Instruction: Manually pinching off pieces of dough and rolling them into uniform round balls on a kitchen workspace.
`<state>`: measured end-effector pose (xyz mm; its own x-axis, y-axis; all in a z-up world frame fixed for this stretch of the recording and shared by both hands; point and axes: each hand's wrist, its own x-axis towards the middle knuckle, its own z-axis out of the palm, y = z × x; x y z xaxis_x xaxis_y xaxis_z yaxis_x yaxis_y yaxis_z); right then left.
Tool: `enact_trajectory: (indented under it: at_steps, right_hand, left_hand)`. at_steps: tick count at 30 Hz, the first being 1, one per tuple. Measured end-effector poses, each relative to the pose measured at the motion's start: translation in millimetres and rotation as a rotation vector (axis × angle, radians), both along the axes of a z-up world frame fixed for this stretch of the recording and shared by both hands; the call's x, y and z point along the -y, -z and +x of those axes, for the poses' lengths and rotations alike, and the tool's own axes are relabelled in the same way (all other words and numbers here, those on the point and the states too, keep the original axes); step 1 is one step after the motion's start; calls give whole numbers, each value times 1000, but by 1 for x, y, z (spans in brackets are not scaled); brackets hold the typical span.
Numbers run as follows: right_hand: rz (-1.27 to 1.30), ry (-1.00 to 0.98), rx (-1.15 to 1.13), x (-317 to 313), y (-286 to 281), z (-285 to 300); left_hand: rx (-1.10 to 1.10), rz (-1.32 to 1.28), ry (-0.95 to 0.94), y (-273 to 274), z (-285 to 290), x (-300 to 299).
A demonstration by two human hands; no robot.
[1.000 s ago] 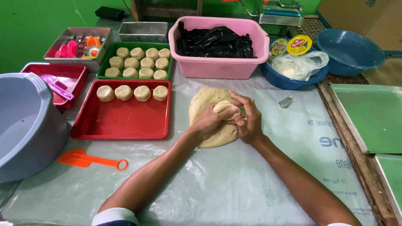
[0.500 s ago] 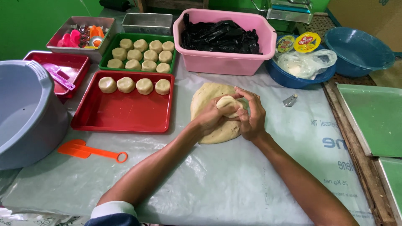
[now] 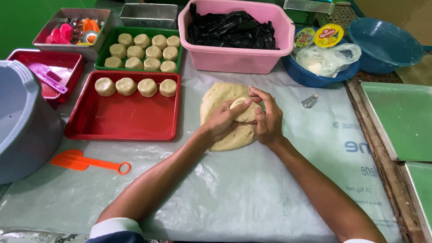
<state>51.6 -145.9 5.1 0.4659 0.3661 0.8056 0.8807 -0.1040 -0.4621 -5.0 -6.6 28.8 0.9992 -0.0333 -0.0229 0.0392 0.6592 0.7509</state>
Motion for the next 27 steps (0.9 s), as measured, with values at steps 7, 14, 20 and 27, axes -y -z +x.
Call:
enact_trajectory:
  at_steps: [7,14,20,27]
  right_hand:
    - [-2,7,-46,1,4,3]
    - [-23,8,-39,1,4,3]
    - [-23,3,-39,1,6,5]
    - [-27,7,-9,2,7,4]
  left_hand:
    - [75,62,45,35,11,-7]
    - [64,109,1,52,19,-8]
    - [65,41,29,30,14,-7]
    - [72,99,73,78,32,-15]
